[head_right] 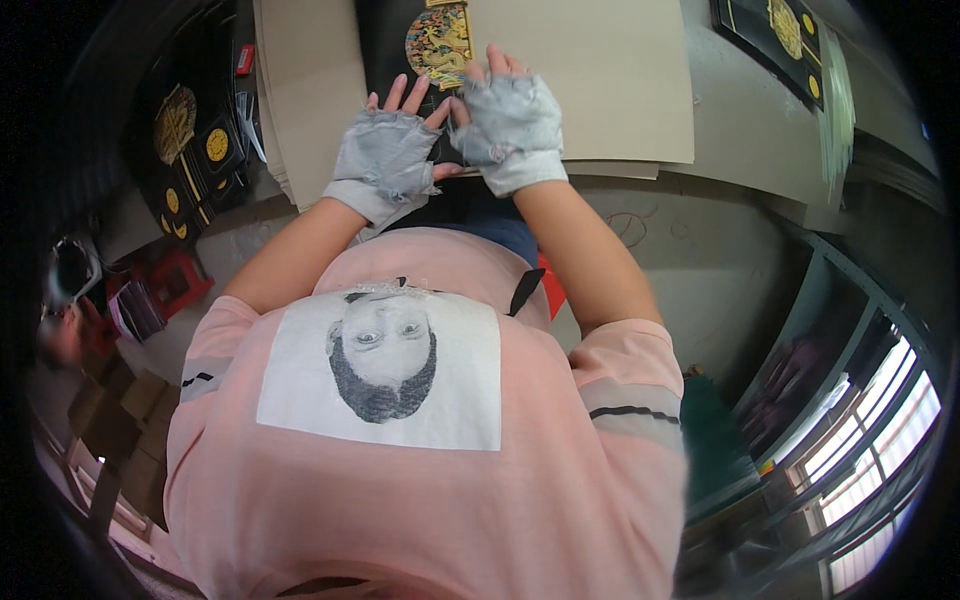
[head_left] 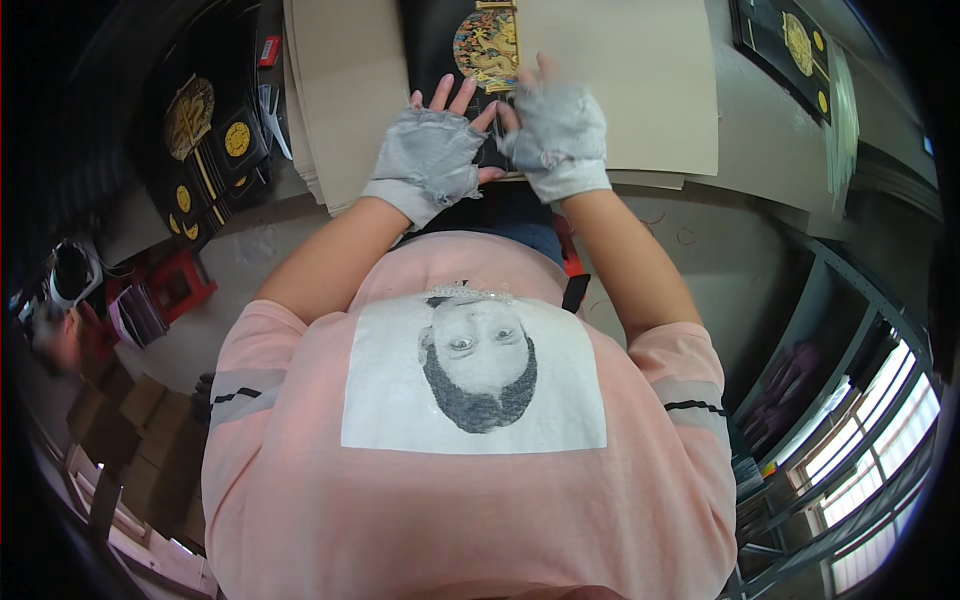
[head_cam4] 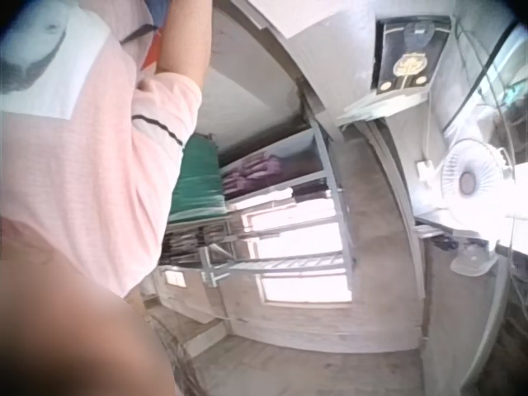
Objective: Manually folding and assembling decorative cardboard packaging for printed products.
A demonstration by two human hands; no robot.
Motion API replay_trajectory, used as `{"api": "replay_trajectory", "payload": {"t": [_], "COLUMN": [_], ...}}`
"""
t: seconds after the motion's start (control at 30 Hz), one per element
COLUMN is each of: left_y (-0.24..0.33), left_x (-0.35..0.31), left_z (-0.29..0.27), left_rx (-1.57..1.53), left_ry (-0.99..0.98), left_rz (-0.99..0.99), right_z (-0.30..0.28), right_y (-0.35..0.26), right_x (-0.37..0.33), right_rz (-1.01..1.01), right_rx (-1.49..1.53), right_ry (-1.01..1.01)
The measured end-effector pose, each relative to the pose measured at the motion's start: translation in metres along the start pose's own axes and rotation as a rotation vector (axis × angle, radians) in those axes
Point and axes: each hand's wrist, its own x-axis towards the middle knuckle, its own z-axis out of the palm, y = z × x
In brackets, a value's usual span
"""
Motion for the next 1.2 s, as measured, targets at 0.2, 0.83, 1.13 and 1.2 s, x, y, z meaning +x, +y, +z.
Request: {"api": "replay_trajectory", "payload": {"t": [0.2,0.83,1.13,1.2], "left_y": [-0.042,-0.097,-0.192,-0.192], "left_x": [-0.006,0.103,0.224,0.251], "left_z": [0.025,0.017,-0.076,-0.070], "left_rx": [-0.421,0.031,-0.144,0.159], "left_ry": [0.417,0.320,0.275,0.299], "left_rz": [-0.108,-0.510,-0.625,-0.711], "right_z": [0.032,0.011,0.012,0.014], "right_y": [0.004,-0.002,0.000,0.002], "right_x": [-0.016,-0.006,-0.007,-0.011], "right_rz": [-0.116,-0.102,-0.104,-0.098], "right_rx": [-0.146,-0.106,-0.034,-0.034], "right_ry": [0.152,-0.020,-0.117,-0.101]}}
